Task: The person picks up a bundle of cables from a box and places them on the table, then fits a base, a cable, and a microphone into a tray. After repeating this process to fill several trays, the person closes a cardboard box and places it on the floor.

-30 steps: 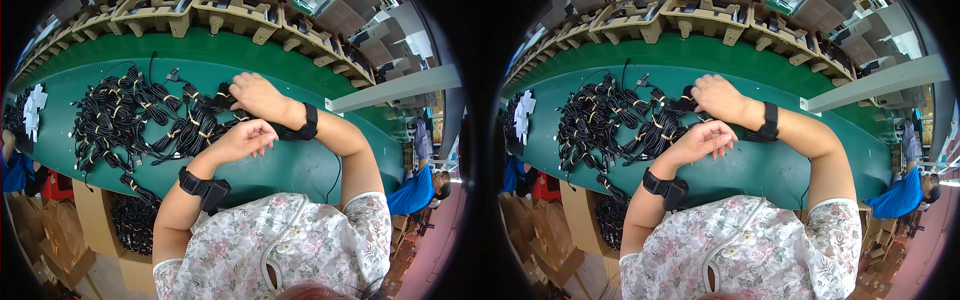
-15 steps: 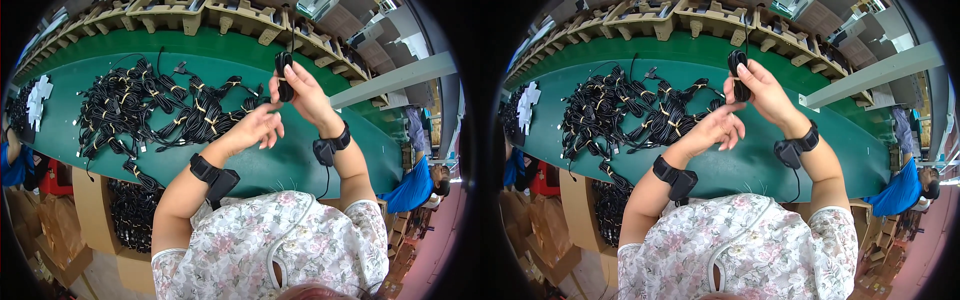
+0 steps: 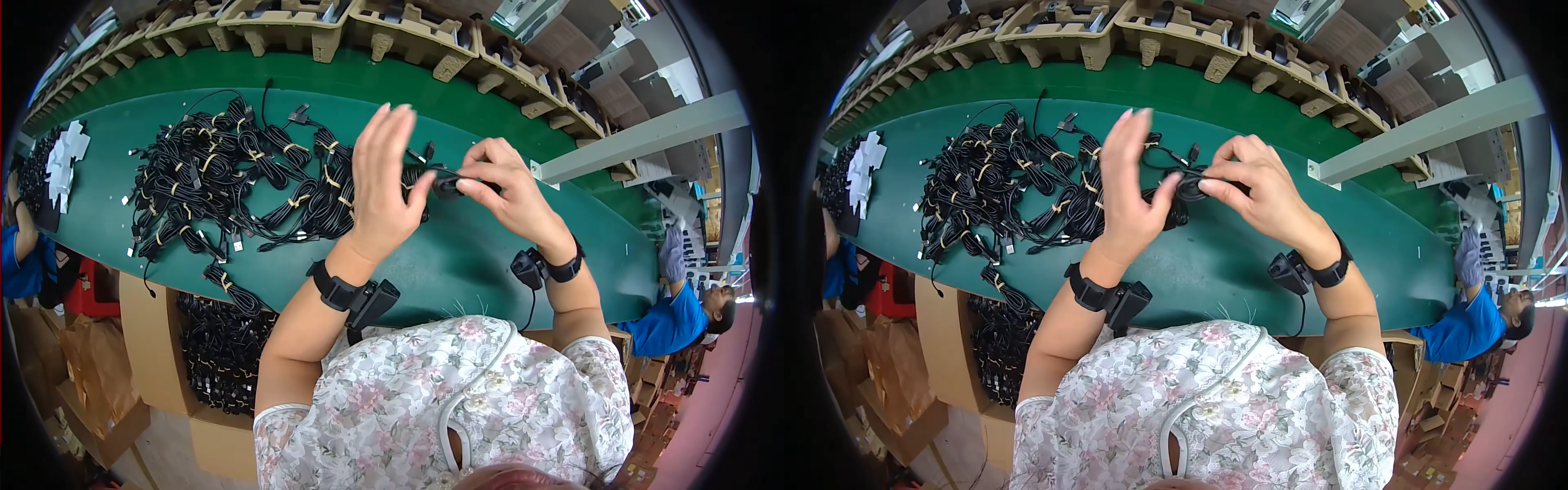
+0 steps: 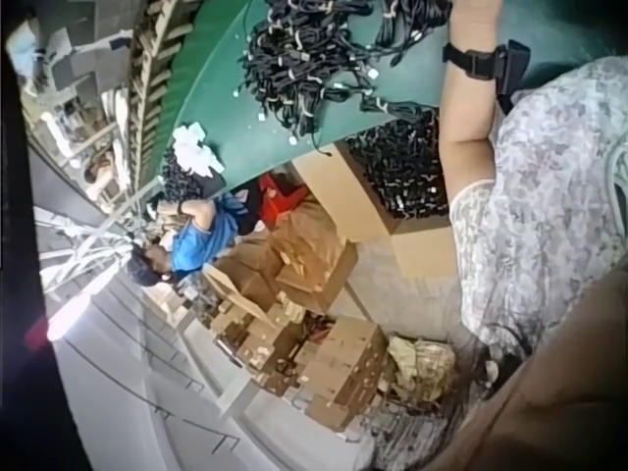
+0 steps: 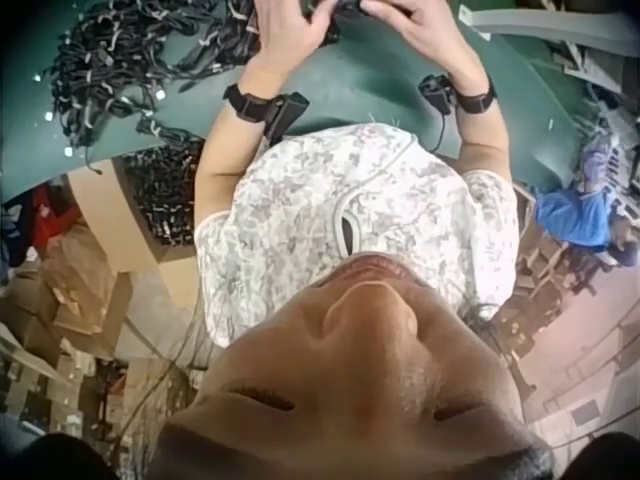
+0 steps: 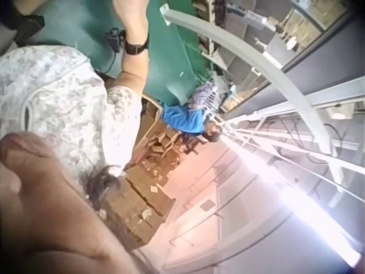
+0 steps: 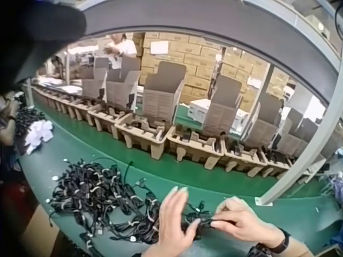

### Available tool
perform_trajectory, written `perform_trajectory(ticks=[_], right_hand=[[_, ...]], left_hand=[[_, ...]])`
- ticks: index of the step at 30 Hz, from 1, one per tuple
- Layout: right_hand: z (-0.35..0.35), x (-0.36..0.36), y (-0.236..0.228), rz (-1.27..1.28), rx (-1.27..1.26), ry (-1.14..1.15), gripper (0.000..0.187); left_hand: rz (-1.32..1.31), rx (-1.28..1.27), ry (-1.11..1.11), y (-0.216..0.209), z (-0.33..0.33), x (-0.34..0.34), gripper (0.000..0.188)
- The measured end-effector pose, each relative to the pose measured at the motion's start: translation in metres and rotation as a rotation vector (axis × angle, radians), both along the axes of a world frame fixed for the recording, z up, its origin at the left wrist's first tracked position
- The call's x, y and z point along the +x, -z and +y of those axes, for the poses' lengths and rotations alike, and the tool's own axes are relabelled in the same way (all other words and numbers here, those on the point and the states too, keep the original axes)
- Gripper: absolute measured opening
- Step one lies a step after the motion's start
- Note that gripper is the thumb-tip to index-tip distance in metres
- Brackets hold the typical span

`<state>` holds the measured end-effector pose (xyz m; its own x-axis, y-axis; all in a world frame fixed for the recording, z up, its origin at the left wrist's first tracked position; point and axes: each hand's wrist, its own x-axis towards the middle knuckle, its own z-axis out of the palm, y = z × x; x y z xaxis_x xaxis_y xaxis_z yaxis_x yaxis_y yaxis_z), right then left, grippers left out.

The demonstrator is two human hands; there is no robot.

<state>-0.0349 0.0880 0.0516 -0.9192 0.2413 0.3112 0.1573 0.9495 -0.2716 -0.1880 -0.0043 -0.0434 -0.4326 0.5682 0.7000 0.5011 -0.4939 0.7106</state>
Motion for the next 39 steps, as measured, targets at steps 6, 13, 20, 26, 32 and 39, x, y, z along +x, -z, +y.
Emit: perform_trajectory(ticks=[6,13,20,26,32,39], right_hand=[[-0.015,-0.006,0.004,0.170,-0.808,0.157,0.023],[-0.013,-0.022,0.009,0.275,0.130,-0.007,0.037],[-0.006,0.000,-0.010,-0.446,0.125,-0.120,0.039],[0.084,0.009,-0.033,0.151,0.353,0.436,0.027],[0.202,0.006,-0.057,-0.006,0.359,0.979,0.033],[0.264,-0.017,-0.027,-0.314,0.547,0.963,0.029]], left_hand=[[0.199,-0.098,0.198,0.009,0.002,0.000,0.031],[-0.887,-0.606,1.164,-0.004,-0.011,0.001,0.036],[-0.933,-0.635,1.180,0.005,-0.007,0.000,0.031],[-0.928,-0.523,0.818,-0.011,-0.007,0.002,0.029],[-0.850,-0.620,0.927,-0.009,-0.008,-0.002,0.031],[-0.904,-0.637,0.958,-0.008,-0.009,-0.010,0.031]])
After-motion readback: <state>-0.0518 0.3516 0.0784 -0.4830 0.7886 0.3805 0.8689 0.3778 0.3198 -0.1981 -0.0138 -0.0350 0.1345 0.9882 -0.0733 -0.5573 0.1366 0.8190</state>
